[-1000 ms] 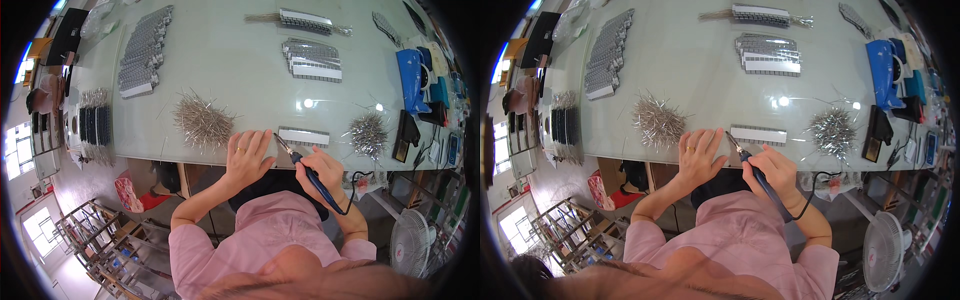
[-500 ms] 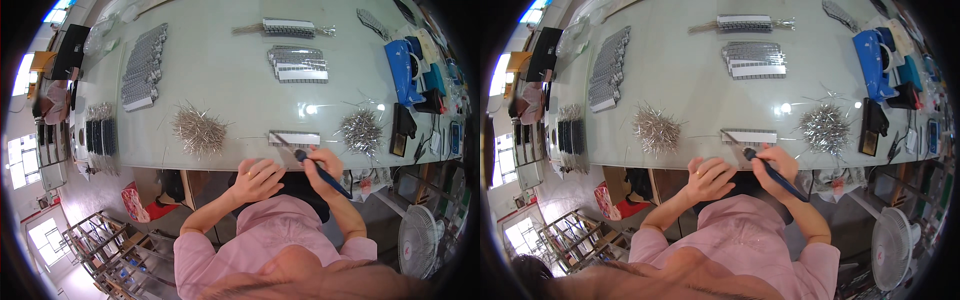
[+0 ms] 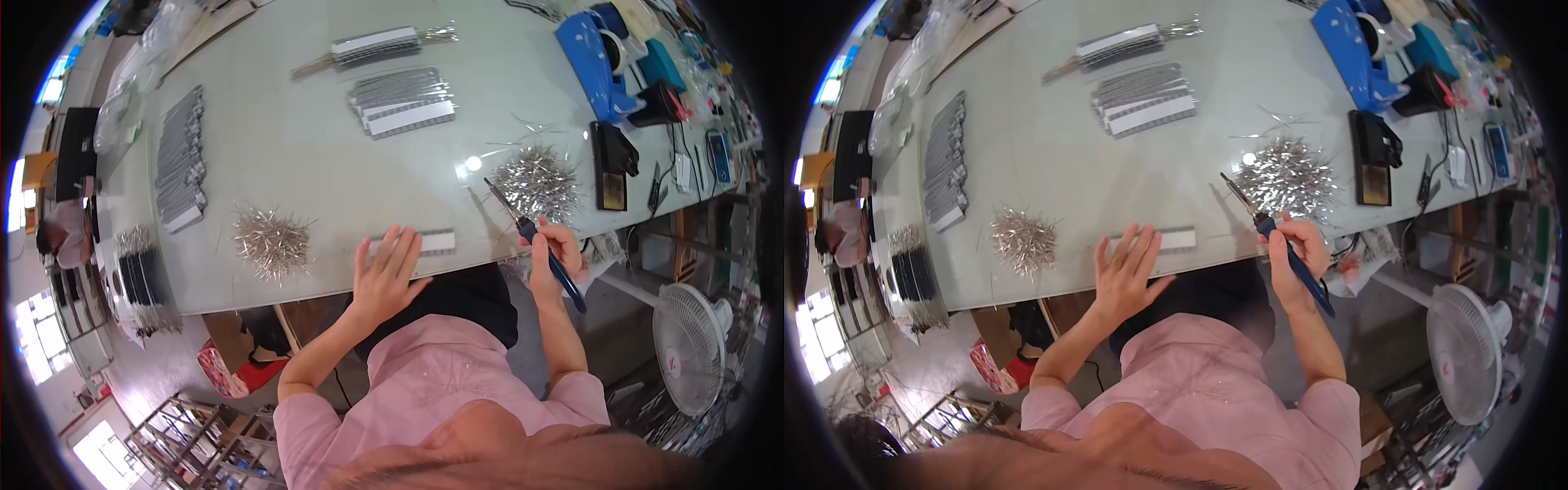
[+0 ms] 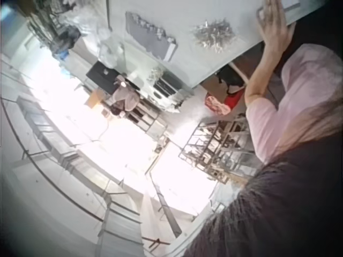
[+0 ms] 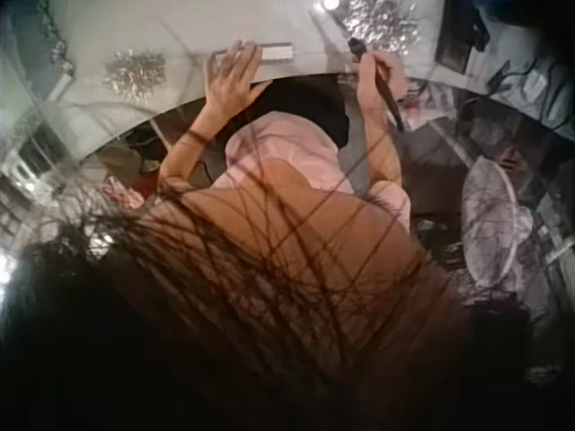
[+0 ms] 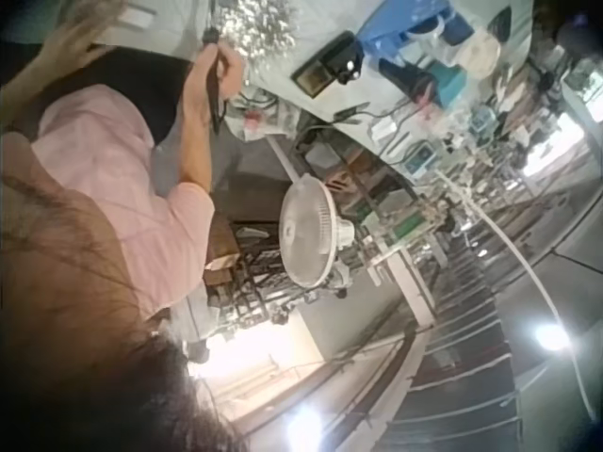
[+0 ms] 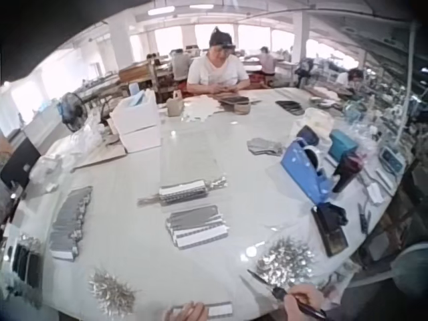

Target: Soldering thin wires onto metal components at a factory workbench.

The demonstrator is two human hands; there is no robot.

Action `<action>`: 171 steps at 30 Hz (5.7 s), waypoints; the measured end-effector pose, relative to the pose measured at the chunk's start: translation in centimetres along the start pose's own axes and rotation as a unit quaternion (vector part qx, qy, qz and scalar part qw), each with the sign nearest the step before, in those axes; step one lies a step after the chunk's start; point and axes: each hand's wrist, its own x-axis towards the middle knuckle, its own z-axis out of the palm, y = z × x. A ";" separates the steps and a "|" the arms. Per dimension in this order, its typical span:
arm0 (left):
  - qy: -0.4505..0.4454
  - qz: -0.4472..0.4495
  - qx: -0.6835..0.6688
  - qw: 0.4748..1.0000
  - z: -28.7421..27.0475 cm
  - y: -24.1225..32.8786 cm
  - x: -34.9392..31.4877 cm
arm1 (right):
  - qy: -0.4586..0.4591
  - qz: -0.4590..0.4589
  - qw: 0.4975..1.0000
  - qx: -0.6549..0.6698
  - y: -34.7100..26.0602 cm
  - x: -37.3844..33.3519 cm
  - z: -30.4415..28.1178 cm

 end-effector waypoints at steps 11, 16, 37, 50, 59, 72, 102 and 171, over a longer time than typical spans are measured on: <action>0.054 0.090 -0.074 0.992 -3.9 -2.6 3.6 | 0.116 0.029 0.991 0.061 3.7 2.4 -0.8; 0.176 0.093 0.022 0.980 -5.4 -10.3 17.2 | 0.156 -0.001 0.984 0.086 5.9 2.3 -0.3; 0.146 0.109 0.073 0.980 -0.5 -17.0 26.3 | 0.105 0.000 0.993 0.050 4.2 2.7 -0.3; -0.058 0.008 -0.015 0.998 0.2 -6.1 9.9 | 0.101 -0.012 0.995 0.018 4.8 2.4 -0.4; -0.099 -0.004 -0.021 0.995 -2.1 -1.8 1.8 | 0.086 -0.042 0.995 -0.007 4.0 3.0 -0.1; -0.066 0.043 -0.105 0.991 1.6 7.7 6.0 | 0.128 -0.047 0.991 -0.010 2.8 0.3 -2.8; -0.087 0.029 -0.056 0.994 -0.9 -1.3 2.7 | -0.096 -0.073 0.986 -0.117 -1.9 -0.6 -0.9; 0.035 -0.128 -0.036 0.991 -2.4 -5.5 -1.8 | -0.258 -0.146 0.947 -0.121 -4.7 1.5 11.3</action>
